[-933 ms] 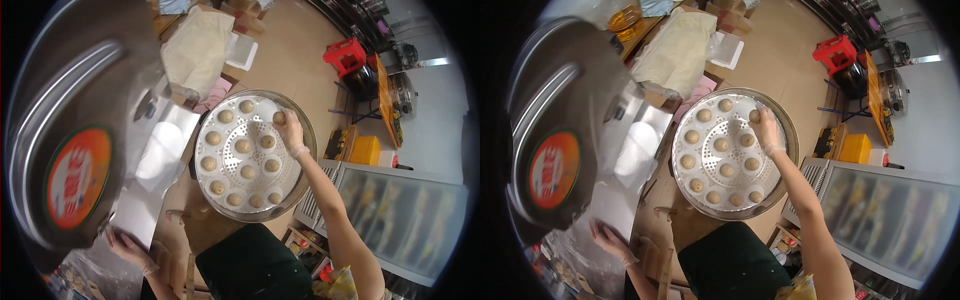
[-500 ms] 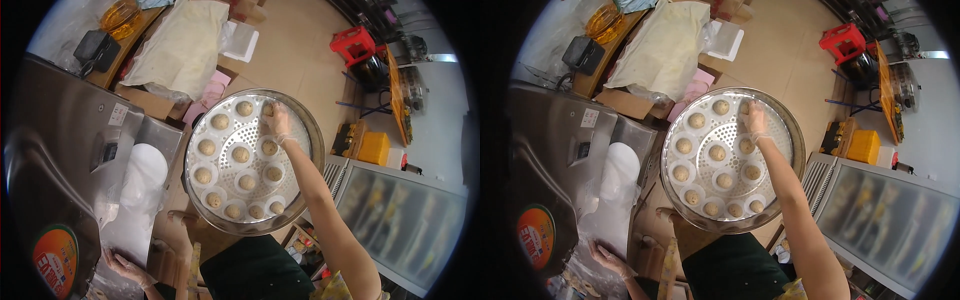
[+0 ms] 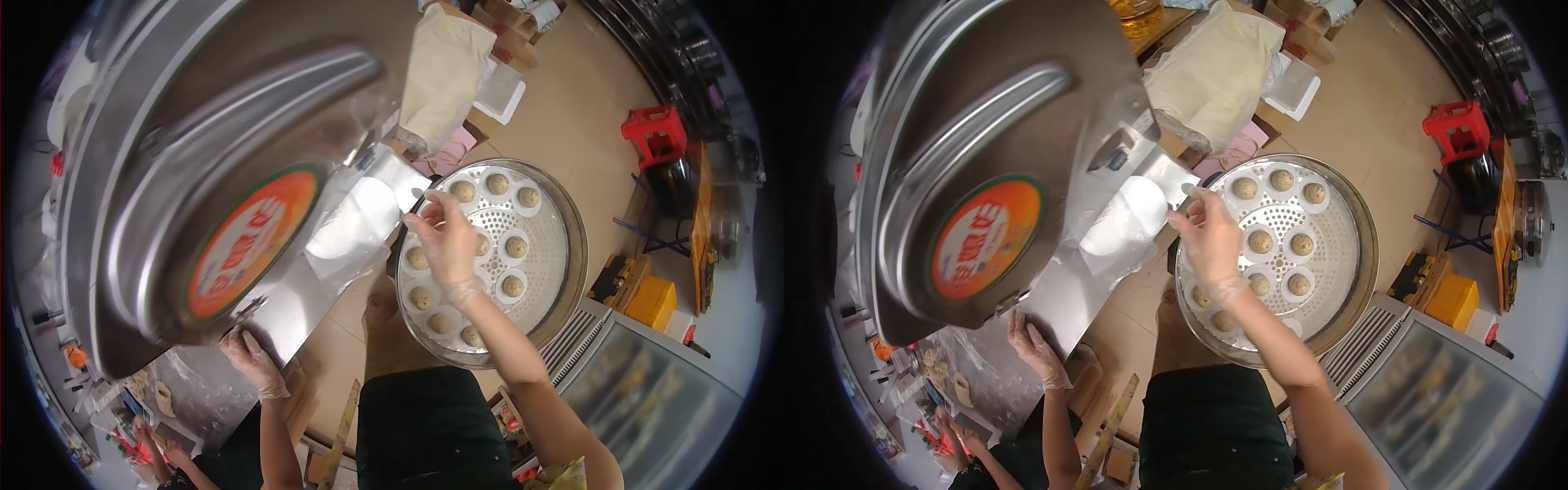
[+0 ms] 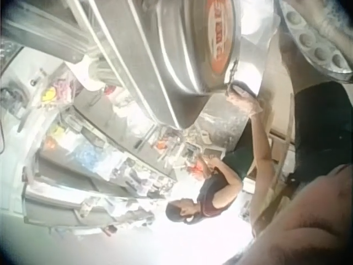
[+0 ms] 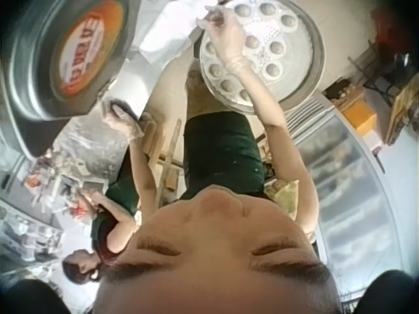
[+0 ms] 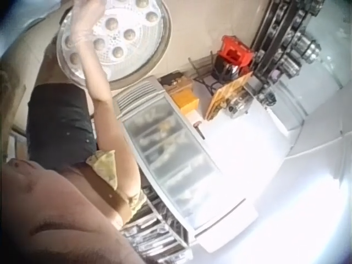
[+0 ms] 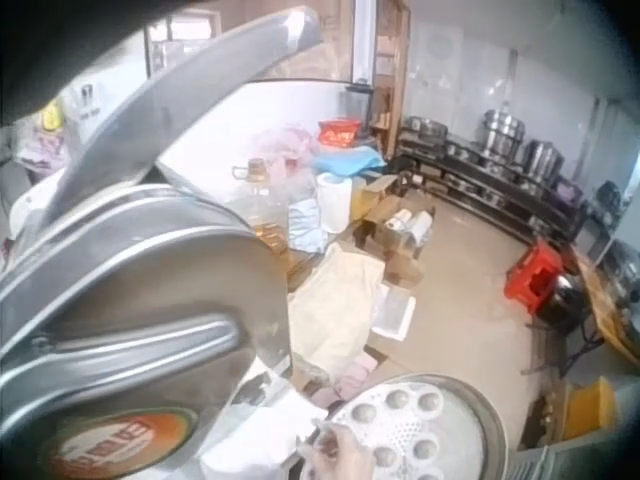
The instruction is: Shaping dough into balls and placing them on paper liners in a steamer tray.
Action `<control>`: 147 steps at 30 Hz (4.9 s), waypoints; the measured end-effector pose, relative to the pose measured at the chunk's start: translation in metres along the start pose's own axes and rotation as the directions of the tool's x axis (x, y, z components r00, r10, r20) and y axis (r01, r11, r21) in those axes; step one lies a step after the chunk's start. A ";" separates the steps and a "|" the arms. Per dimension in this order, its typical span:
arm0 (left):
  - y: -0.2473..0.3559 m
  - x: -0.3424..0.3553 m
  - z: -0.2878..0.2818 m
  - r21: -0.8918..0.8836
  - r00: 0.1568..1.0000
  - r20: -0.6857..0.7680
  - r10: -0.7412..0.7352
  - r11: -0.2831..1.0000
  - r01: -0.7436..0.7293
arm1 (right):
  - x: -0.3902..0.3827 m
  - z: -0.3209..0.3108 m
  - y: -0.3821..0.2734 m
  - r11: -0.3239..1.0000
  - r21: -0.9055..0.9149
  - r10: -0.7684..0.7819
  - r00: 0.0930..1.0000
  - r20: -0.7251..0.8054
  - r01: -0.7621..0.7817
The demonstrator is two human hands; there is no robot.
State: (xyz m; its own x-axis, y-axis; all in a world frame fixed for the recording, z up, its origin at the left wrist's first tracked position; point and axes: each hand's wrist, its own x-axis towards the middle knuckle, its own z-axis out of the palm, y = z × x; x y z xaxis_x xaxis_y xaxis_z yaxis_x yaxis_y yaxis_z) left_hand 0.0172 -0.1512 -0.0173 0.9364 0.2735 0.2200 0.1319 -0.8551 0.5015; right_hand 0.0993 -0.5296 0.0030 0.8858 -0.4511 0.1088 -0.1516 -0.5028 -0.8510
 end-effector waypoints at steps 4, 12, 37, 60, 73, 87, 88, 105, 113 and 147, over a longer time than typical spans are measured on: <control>0.008 0.002 -0.003 -0.053 1.000 -0.008 0.011 0.999 -0.011 | -0.008 0.040 -0.013 0.932 -0.059 0.359 0.933 -0.012 -0.359; 0.002 0.005 -0.001 -0.213 0.997 -0.063 0.034 0.976 -0.047 | -0.018 0.069 -0.015 0.902 -0.007 0.420 0.880 -0.223 -0.432; 0.222 -0.053 0.104 -0.813 0.823 0.567 -0.039 0.133 0.566 | -0.022 -0.065 0.014 0.726 0.402 0.496 0.830 0.256 -0.558; 0.341 -0.205 0.270 -0.408 0.598 0.750 -0.282 0.514 0.755 | -0.018 -0.185 0.346 0.737 0.177 0.649 0.611 -0.454 -0.652; 0.403 -0.222 0.297 -0.519 0.644 0.694 0.323 0.844 0.136 | -0.130 -0.251 0.249 0.762 0.231 0.637 0.765 -0.098 -0.605; 0.434 -0.265 0.398 -0.398 0.644 0.520 0.561 0.826 -0.398 | -0.155 -0.303 0.249 0.779 0.159 0.620 0.783 -0.050 -0.607; 0.434 -0.265 0.399 -0.398 0.656 0.470 0.591 0.805 -0.440 | -0.154 -0.304 0.248 0.780 0.162 0.618 0.785 -0.045 -0.604; 0.335 -0.151 0.203 -0.300 0.963 0.107 0.249 0.931 -0.208 | -0.079 -0.212 0.159 0.900 0.201 0.376 0.922 0.093 -0.387; 0.201 -0.024 0.114 0.078 0.937 -0.062 0.344 0.938 -0.339 | 0.016 -0.018 0.010 0.965 0.094 -0.262 0.941 0.214 0.247; 0.310 -0.166 0.191 -0.398 0.457 0.880 -0.128 0.325 0.858 | -0.062 -0.195 0.150 0.674 0.277 0.610 0.727 0.315 -0.685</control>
State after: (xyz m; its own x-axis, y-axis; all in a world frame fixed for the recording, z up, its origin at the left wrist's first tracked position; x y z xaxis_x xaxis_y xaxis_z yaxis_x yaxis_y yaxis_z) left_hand -0.0355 -0.5458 -0.0583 0.6975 -0.1528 -0.7001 0.7165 0.1317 0.6851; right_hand -0.0642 -0.7212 -0.0310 0.6901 -0.4020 -0.6018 -0.5876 0.1742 -0.7901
